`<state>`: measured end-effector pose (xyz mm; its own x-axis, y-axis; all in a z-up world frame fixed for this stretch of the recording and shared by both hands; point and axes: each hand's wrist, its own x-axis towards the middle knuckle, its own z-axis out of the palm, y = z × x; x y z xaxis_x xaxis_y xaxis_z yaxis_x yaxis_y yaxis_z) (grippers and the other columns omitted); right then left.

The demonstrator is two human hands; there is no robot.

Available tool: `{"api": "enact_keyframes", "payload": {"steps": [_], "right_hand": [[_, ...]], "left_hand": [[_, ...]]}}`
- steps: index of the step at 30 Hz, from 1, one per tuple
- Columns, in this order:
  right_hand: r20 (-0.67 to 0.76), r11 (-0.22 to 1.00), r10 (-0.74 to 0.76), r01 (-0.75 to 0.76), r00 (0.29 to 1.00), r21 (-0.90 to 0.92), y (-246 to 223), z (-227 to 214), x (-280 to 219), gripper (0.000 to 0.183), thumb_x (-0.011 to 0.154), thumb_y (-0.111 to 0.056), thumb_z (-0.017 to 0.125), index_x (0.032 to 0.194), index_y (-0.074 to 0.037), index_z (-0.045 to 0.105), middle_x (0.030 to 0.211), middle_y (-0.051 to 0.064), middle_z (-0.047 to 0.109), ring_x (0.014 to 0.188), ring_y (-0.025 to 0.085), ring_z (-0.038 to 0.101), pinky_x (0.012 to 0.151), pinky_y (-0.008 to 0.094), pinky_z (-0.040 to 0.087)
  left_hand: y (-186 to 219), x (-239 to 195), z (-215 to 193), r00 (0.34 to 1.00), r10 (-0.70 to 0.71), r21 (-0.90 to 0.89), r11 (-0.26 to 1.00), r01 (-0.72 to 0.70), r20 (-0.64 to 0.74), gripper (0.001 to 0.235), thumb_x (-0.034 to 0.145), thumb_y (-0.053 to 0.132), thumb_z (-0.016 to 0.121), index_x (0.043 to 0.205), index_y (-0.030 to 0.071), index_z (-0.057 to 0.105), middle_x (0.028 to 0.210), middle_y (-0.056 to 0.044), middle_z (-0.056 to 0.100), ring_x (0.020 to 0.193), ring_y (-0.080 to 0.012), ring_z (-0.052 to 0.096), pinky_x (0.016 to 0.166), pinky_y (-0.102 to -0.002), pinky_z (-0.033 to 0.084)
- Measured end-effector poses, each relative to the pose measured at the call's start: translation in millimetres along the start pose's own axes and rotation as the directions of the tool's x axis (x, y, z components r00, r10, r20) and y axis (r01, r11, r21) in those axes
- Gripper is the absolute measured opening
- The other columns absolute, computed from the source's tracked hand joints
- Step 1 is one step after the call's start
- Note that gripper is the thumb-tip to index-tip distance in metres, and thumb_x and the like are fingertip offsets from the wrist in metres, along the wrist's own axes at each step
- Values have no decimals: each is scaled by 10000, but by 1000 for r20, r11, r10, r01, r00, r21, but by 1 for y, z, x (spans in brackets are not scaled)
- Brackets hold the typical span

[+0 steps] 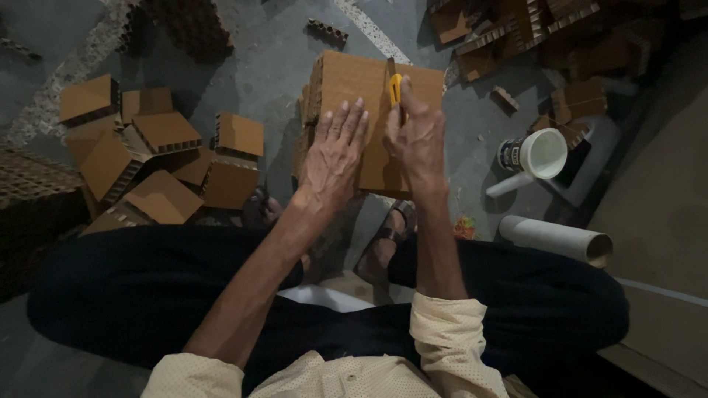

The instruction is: The person sits on the floor and uses a yellow utility knife to cut rectangular pieces of corrugated cardboard into smaller strips. The person repeatedly slices along the length of each piece, separates the cut strips, and places them aside on the floor.

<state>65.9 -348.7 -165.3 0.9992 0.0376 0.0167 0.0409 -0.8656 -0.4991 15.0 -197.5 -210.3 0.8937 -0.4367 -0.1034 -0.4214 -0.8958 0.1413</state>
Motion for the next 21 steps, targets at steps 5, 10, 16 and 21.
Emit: {"api": "enact_keyframes", "payload": {"steps": [5,10,16,21], "right_hand": [[76,996,92,-91,993,-19,-13,-6,8,414,970,-32,534,1382,-17,568,706,117,680,478,136,639,389,249,509],[173,992,117,-107,978,-69,-19,-7,20,167,1006,-18,516,1113,-15,644,717,85,634,498,147,604,398,276,522],[165,985,172,-173,971,-6,-31,-10,22,285,1061,-145,405,986,-46,660,612,50,591,427,117,543,381,279,503],[206,940,269,-303,941,157,-34,-15,14,502,1149,-265,325,870,-37,675,589,39,559,424,132,485,402,337,452]], "left_hand": [[-1,0,-2,999,-6,3,1000,6,38,990,817,195,695,1617,-29,157,1707,-187,101,1573,-327,102,1275,-438,87],[0,0,0,1000,-14,29,999,14,20,988,830,204,689,1621,-19,141,1710,-174,107,1570,-318,110,1273,-437,92],[1,4,4,999,-25,9,1000,25,41,1023,828,253,707,1627,1,121,1710,-164,98,1570,-312,105,1276,-435,88],[2,1,0,999,-29,70,997,27,26,1056,810,283,736,1630,-8,138,1712,-167,113,1574,-313,113,1273,-435,87]]}}
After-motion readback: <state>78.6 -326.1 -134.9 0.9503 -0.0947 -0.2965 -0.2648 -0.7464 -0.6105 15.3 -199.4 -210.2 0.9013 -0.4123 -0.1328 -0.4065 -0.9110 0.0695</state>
